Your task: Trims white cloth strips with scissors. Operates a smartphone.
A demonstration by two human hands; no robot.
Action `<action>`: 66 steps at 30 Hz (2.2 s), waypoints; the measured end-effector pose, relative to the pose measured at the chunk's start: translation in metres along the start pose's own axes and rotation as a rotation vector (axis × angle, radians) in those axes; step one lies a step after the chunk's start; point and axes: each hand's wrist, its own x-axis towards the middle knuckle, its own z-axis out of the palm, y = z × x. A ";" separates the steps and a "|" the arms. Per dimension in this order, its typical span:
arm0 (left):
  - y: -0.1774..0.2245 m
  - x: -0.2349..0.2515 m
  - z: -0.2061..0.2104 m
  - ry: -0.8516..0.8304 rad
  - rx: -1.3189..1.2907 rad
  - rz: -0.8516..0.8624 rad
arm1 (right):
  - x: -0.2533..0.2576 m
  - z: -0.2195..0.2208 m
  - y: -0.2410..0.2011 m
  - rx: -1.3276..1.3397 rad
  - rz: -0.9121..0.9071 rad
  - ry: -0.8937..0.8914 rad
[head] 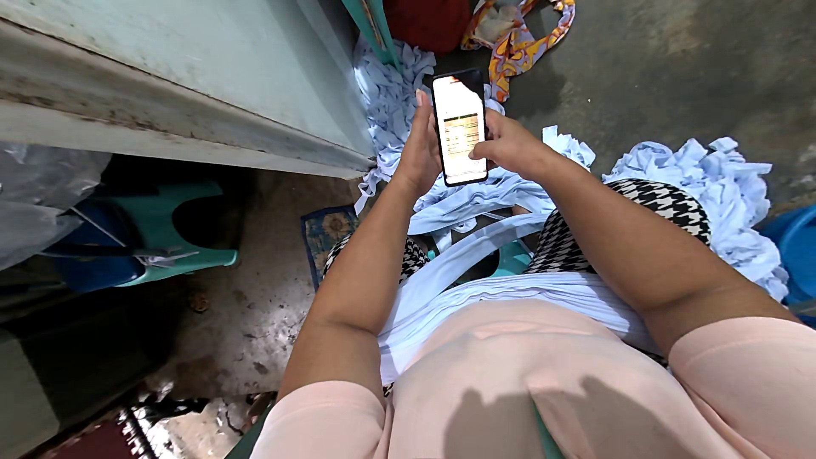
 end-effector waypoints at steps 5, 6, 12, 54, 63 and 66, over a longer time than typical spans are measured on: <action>-0.001 0.000 -0.001 -0.016 0.002 0.012 | 0.000 0.000 -0.001 -0.011 0.012 0.007; -0.001 0.000 -0.001 -0.017 -0.001 0.012 | -0.001 0.001 -0.001 -0.012 0.015 0.009; 0.000 0.000 0.000 -0.012 -0.004 0.010 | 0.000 0.000 -0.001 -0.008 0.008 0.005; 0.002 0.000 0.000 -0.015 0.004 0.007 | 0.001 -0.001 0.002 0.029 0.011 0.118; 0.002 0.000 0.000 -0.019 0.005 0.009 | 0.000 0.000 -0.004 0.026 0.056 0.112; 0.002 0.000 0.000 -0.020 0.006 0.007 | -0.001 0.001 -0.005 0.013 0.065 0.114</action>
